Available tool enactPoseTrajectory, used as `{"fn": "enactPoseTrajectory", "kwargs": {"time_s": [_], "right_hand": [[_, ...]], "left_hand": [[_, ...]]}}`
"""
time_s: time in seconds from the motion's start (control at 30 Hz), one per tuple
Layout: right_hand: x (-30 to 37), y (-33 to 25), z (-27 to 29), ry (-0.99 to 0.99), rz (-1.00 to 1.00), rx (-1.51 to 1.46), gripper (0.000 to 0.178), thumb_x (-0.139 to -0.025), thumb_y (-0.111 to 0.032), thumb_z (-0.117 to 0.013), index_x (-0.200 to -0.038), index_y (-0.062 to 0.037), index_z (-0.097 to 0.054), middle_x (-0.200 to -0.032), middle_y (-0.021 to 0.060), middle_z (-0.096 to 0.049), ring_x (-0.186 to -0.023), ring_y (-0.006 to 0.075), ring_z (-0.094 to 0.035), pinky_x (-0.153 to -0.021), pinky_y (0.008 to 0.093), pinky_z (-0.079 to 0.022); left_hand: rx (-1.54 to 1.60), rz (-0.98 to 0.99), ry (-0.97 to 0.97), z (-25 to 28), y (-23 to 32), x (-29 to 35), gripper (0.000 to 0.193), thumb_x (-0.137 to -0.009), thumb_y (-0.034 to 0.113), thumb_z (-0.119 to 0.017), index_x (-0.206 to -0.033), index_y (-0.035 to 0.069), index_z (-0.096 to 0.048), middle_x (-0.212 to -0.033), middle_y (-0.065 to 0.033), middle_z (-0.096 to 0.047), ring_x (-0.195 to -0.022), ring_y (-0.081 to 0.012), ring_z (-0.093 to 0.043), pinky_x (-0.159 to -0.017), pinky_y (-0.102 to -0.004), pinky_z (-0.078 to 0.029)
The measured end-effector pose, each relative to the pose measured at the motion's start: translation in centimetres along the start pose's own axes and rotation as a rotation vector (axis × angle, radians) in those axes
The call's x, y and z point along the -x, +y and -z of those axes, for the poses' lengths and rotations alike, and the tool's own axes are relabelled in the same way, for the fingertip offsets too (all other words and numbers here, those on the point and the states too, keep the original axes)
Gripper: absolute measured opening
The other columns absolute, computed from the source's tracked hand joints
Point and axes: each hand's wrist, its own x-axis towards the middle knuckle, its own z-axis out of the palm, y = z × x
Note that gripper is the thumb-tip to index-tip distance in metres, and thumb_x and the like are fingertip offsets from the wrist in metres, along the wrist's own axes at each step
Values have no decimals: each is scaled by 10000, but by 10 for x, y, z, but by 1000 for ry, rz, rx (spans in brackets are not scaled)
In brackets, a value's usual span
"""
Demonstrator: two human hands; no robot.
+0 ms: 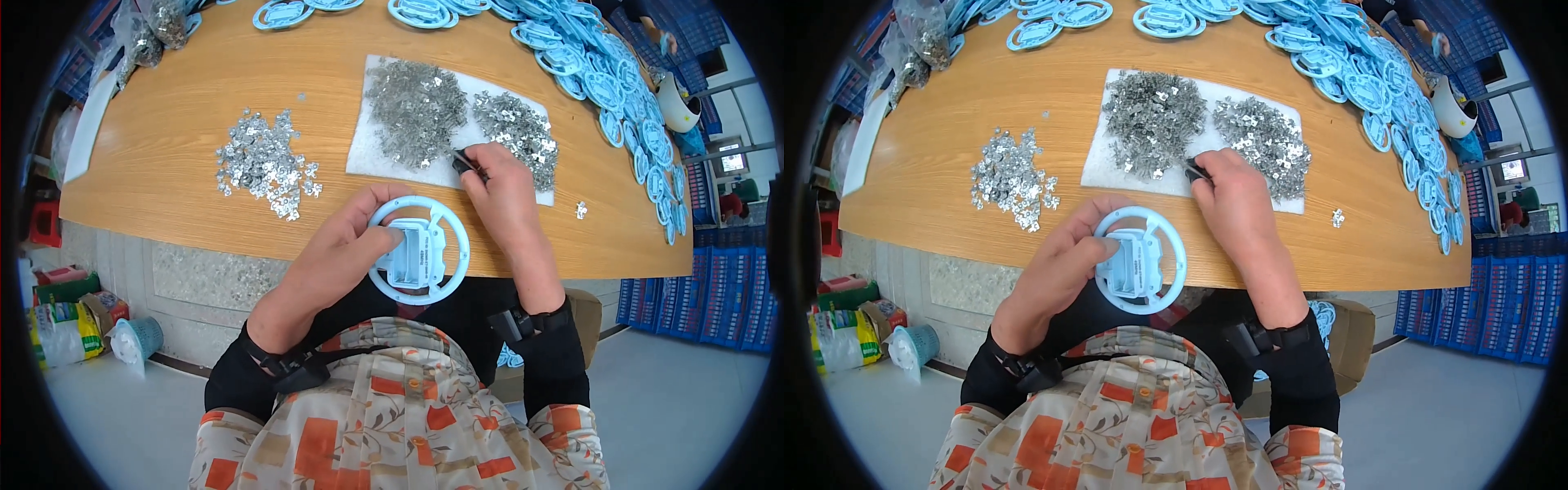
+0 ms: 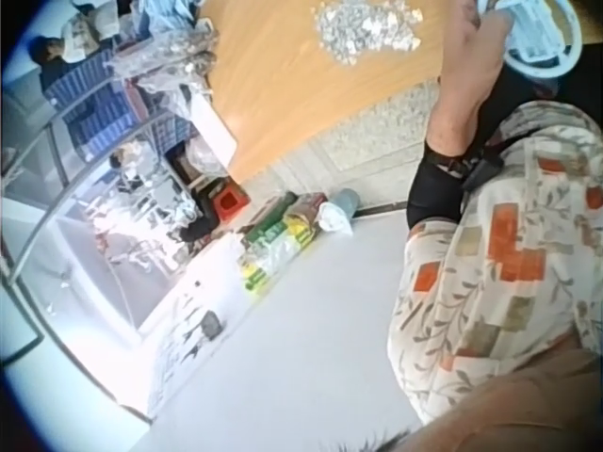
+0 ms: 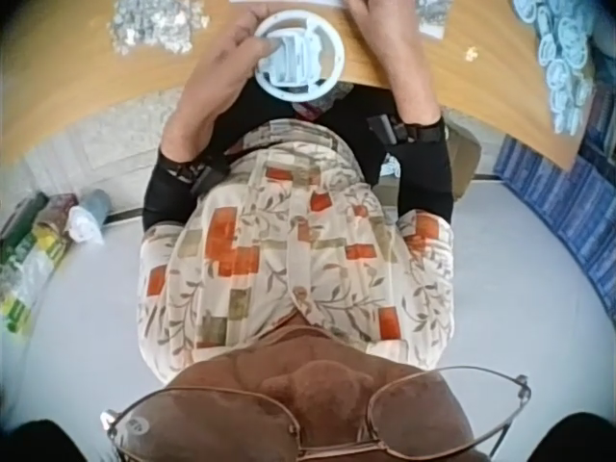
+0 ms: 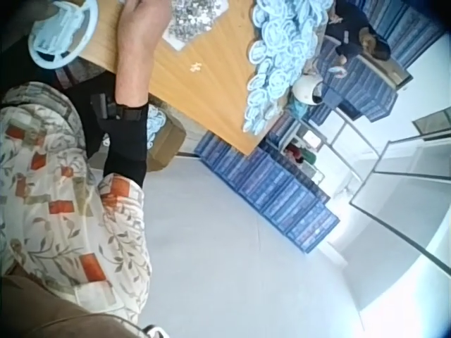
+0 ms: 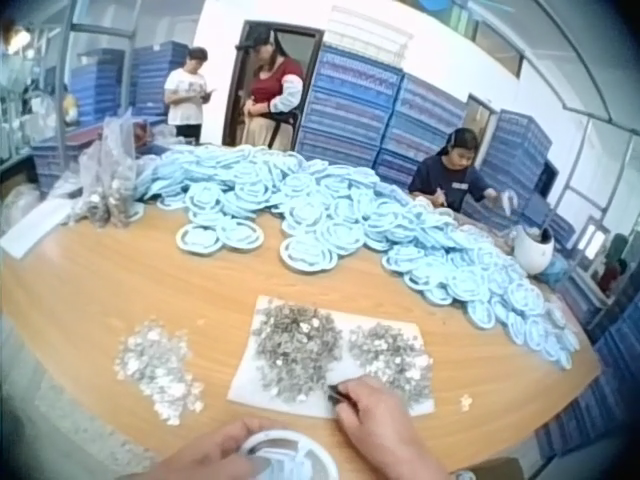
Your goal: Assembling small metal decorative pieces into blue plastic circular frames.
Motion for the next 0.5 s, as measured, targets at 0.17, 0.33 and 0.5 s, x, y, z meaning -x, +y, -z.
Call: {"fn": "enactPoseTrajectory", "kwargs": {"time_s": [0.17,0.33,0.5], "right_hand": [[6,-8,17,0,-371,-549,120,-809,-31,-657,-916,11,-621,-746,6,-549,-682,87,-496,-638,247,-428],[20,-25,24,0,-307,-738,120,-802,-35,-677,-879,11,-597,-759,-42,-515,-704,34,-436,-630,212,-399],[33,-34,28,12,-348,-786,124,-792,-22,-676,-884,7,-598,-792,-30,-534,-727,41,-471,-642,210,-411]], "left_hand": [[-126,-62,15,-11,8,-9,390,-942,75,-482,-1330,39,-470,-1192,-56,-606,-1050,-101,-581,-911,-273,-478],[-350,-90,-17,-23,7,-29,234,-997,231,-564,-1147,53,-594,-933,1,-642,-847,-62,-580,-745,-244,-487],[-477,-183,-6,-31,7,-37,218,-999,240,-570,-1069,39,-616,-833,-4,-643,-762,-58,-576,-674,-246,-482]]}}
